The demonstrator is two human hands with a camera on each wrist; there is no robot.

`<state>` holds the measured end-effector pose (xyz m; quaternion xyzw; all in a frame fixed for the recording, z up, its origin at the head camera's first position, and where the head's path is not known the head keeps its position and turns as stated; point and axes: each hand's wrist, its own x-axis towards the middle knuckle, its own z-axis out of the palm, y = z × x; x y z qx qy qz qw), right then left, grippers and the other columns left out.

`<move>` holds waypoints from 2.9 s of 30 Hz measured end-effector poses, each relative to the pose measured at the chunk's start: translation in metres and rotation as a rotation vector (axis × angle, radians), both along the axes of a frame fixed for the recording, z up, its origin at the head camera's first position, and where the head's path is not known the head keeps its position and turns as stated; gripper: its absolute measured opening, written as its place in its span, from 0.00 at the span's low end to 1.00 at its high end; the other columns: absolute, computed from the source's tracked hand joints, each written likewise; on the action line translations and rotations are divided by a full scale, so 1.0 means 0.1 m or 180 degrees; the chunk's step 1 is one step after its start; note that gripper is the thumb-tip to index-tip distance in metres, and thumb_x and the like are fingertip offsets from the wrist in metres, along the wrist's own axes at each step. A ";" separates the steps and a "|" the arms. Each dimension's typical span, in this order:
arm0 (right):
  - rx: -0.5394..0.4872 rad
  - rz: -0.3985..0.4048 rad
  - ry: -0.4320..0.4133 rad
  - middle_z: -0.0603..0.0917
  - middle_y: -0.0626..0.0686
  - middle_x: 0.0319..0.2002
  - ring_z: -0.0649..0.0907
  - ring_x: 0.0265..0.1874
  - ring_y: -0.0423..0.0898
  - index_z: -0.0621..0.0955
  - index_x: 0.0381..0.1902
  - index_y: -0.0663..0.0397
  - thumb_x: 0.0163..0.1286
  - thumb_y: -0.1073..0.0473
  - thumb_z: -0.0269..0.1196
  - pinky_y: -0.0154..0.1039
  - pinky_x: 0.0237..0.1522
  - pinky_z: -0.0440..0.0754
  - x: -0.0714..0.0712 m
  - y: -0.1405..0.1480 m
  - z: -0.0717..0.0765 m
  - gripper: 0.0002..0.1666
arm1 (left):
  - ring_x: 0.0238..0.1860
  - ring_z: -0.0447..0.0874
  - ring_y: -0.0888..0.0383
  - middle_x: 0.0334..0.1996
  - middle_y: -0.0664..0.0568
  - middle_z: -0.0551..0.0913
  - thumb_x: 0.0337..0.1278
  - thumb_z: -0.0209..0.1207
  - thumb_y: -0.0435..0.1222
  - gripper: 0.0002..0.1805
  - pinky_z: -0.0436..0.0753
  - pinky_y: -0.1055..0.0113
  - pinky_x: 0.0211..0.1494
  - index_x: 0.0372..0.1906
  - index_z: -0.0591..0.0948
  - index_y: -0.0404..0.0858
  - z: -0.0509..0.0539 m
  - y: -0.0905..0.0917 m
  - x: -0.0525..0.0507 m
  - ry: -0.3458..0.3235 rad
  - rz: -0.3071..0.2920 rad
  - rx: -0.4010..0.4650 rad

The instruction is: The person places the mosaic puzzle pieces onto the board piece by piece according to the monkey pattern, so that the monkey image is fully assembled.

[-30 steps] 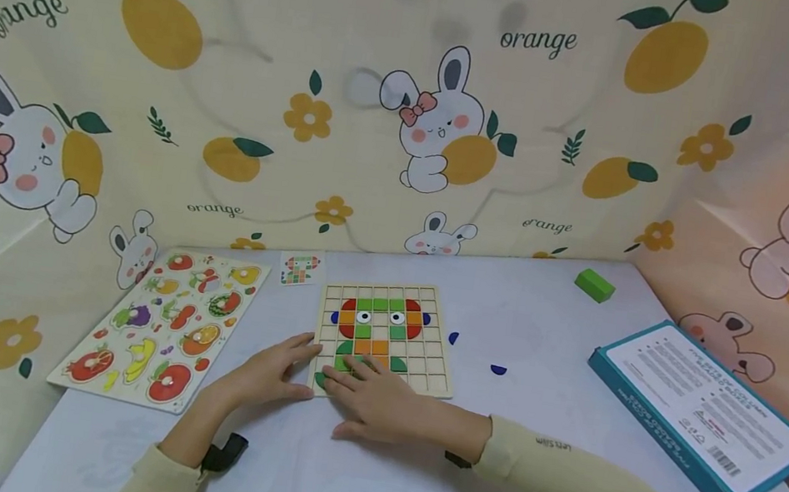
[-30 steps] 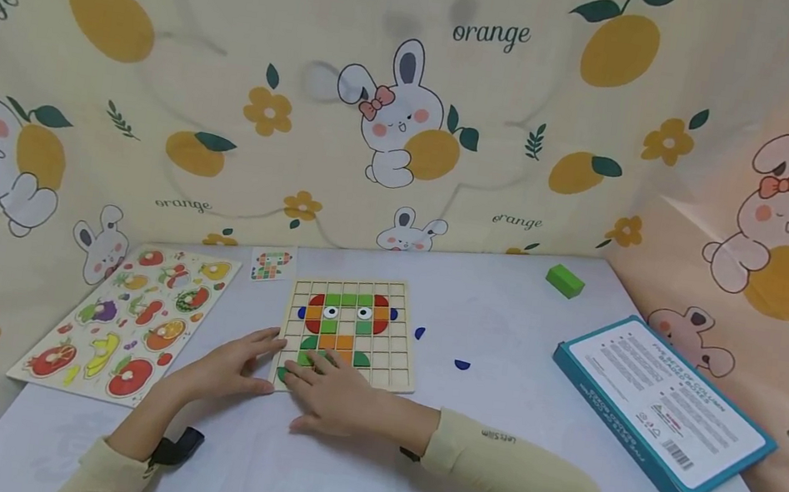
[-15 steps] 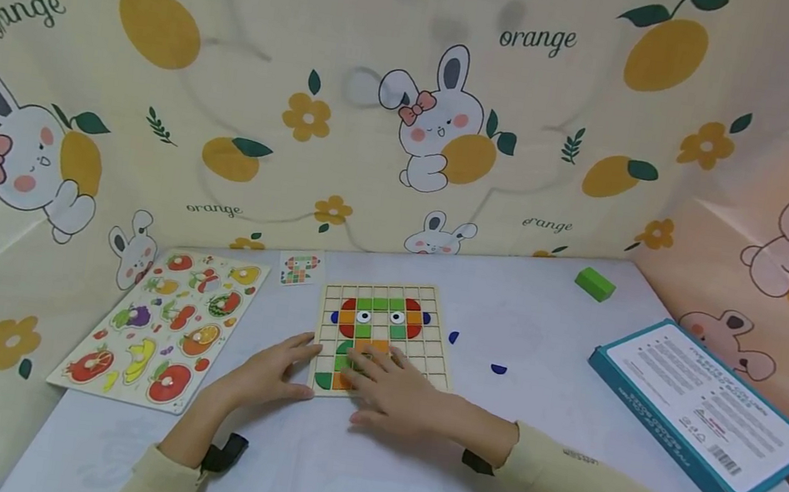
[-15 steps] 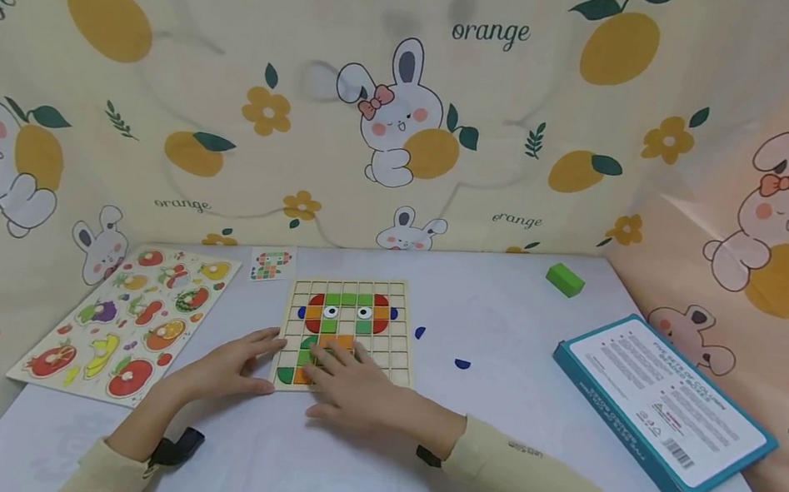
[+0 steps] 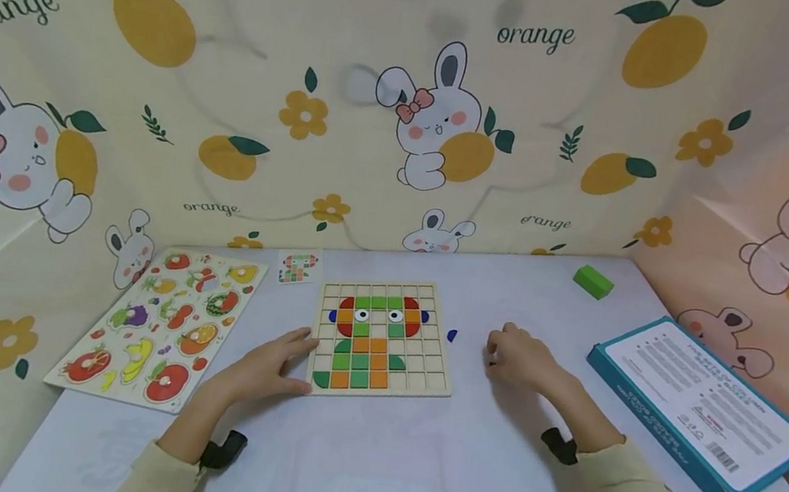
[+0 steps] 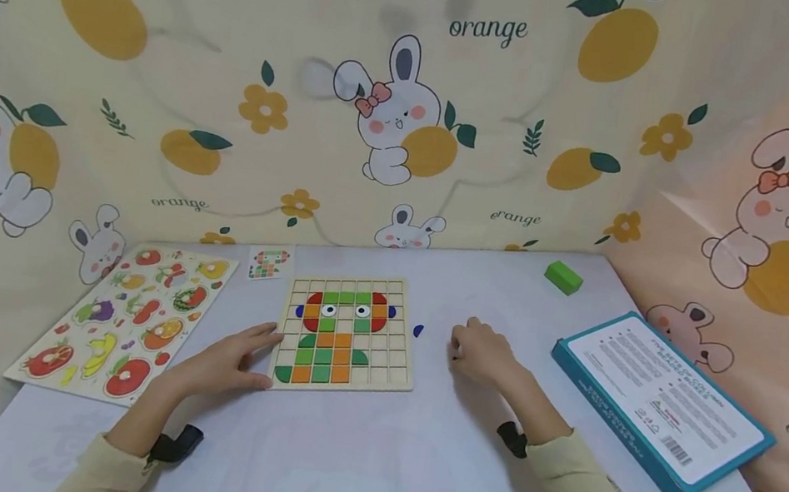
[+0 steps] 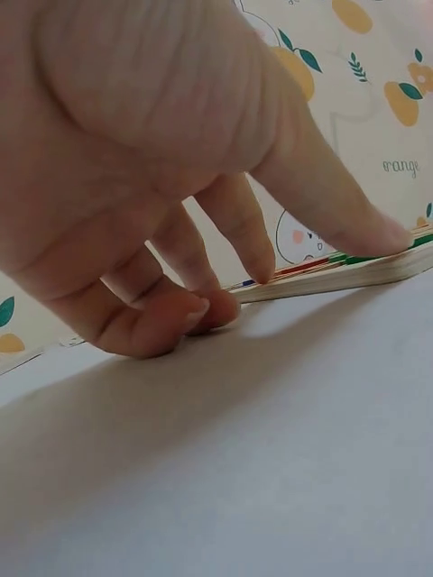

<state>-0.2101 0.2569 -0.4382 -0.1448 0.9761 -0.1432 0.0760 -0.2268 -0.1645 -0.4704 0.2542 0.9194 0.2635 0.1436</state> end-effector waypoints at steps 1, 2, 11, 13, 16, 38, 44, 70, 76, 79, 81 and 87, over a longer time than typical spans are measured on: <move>-0.0064 -0.0002 -0.0067 0.76 0.55 0.35 0.76 0.32 0.48 0.83 0.39 0.62 0.58 0.63 0.74 0.44 0.32 0.79 0.01 0.05 0.00 0.13 | 0.76 0.55 0.41 0.77 0.42 0.57 0.54 0.71 0.50 0.44 0.64 0.44 0.72 0.74 0.68 0.42 0.00 -0.01 -0.01 0.0001 -0.0002 -0.0001; -0.0144 0.0012 -0.0127 0.76 0.55 0.34 0.75 0.31 0.48 0.82 0.38 0.62 0.59 0.65 0.73 0.43 0.32 0.78 0.03 0.09 0.01 0.12 | 0.76 0.55 0.41 0.77 0.43 0.56 0.53 0.71 0.50 0.45 0.64 0.44 0.72 0.74 0.67 0.43 0.00 -0.01 -0.02 -0.0019 0.0000 0.0004; -0.0636 0.0026 -0.0360 0.77 0.52 0.30 0.74 0.31 0.47 0.81 0.35 0.64 0.61 0.73 0.67 0.41 0.35 0.78 0.01 0.22 -0.10 0.06 | 0.76 0.53 0.38 0.77 0.41 0.56 0.46 0.75 0.52 0.48 0.62 0.41 0.72 0.73 0.69 0.43 0.03 0.03 -0.10 -0.0080 -0.0012 0.0032; -0.0636 0.0013 -0.0387 0.78 0.52 0.31 0.75 0.32 0.48 0.81 0.36 0.64 0.61 0.73 0.67 0.41 0.36 0.79 0.01 0.21 -0.11 0.06 | 0.75 0.55 0.38 0.77 0.41 0.57 0.46 0.75 0.53 0.48 0.63 0.40 0.71 0.73 0.70 0.43 0.02 0.02 -0.11 -0.0013 -0.0030 -0.0007; -0.0641 0.0024 -0.0430 0.77 0.53 0.31 0.75 0.32 0.48 0.80 0.40 0.65 0.62 0.72 0.66 0.41 0.36 0.79 0.01 0.18 -0.09 0.09 | 0.73 0.57 0.38 0.76 0.41 0.59 0.45 0.75 0.54 0.48 0.66 0.40 0.70 0.72 0.71 0.44 0.00 0.01 -0.12 0.0085 -0.0070 -0.0039; -0.0781 0.0016 -0.0453 0.79 0.51 0.30 0.76 0.31 0.46 0.81 0.33 0.62 0.60 0.74 0.67 0.41 0.37 0.80 -0.03 0.11 -0.13 0.07 | 0.74 0.56 0.37 0.76 0.40 0.58 0.46 0.75 0.51 0.47 0.64 0.39 0.70 0.72 0.71 0.42 0.02 0.02 -0.09 -0.0004 -0.0043 0.0086; -0.1117 -0.0021 -0.0381 0.82 0.51 0.30 0.78 0.30 0.45 0.81 0.30 0.61 0.60 0.74 0.68 0.38 0.35 0.81 -0.05 0.07 -0.12 0.07 | 0.73 0.56 0.36 0.76 0.39 0.58 0.46 0.75 0.51 0.47 0.65 0.40 0.70 0.72 0.70 0.41 0.03 0.03 -0.08 0.0003 -0.0064 0.0072; -0.1771 0.0978 -0.0542 0.85 0.48 0.31 0.80 0.30 0.38 0.86 0.36 0.63 0.66 0.69 0.67 0.29 0.36 0.81 -0.57 -2.00 -0.19 0.02 | 0.66 0.64 0.42 0.76 0.38 0.59 0.48 0.74 0.51 0.46 0.69 0.42 0.67 0.73 0.70 0.40 0.01 0.00 -0.10 0.0070 -0.0190 0.0169; -0.1568 0.0933 -0.0425 0.84 0.46 0.29 0.80 0.27 0.36 0.83 0.28 0.55 0.63 0.68 0.70 0.27 0.33 0.78 -0.49 -2.14 -0.21 0.06 | 0.66 0.64 0.43 0.75 0.39 0.59 0.47 0.75 0.50 0.47 0.69 0.43 0.68 0.72 0.70 0.40 0.00 0.02 -0.10 0.0049 -0.0117 0.0144; -0.1400 0.0885 -0.0378 0.84 0.43 0.28 0.78 0.27 0.36 0.84 0.29 0.55 0.64 0.66 0.70 0.28 0.33 0.77 -0.46 -2.16 -0.21 0.05 | 0.67 0.63 0.43 0.76 0.40 0.59 0.47 0.75 0.50 0.47 0.69 0.43 0.68 0.72 0.70 0.40 0.01 0.02 -0.09 0.0034 -0.0076 0.0116; -0.1317 0.0874 -0.0355 0.84 0.43 0.29 0.78 0.28 0.37 0.86 0.32 0.56 0.65 0.64 0.70 0.28 0.34 0.76 -0.44 -2.16 -0.20 0.02 | 0.68 0.63 0.43 0.76 0.40 0.59 0.47 0.75 0.50 0.47 0.69 0.43 0.68 0.72 0.70 0.41 0.02 0.02 -0.09 0.0026 -0.0066 0.0109; -0.1305 0.0909 -0.0233 0.86 0.46 0.34 0.79 0.31 0.37 0.88 0.44 0.58 0.68 0.64 0.67 0.27 0.37 0.79 -0.41 -2.13 -0.19 0.08 | 0.68 0.62 0.42 0.76 0.40 0.59 0.47 0.75 0.50 0.45 0.68 0.41 0.68 0.72 0.71 0.44 0.01 0.00 -0.09 0.0021 -0.0073 0.0141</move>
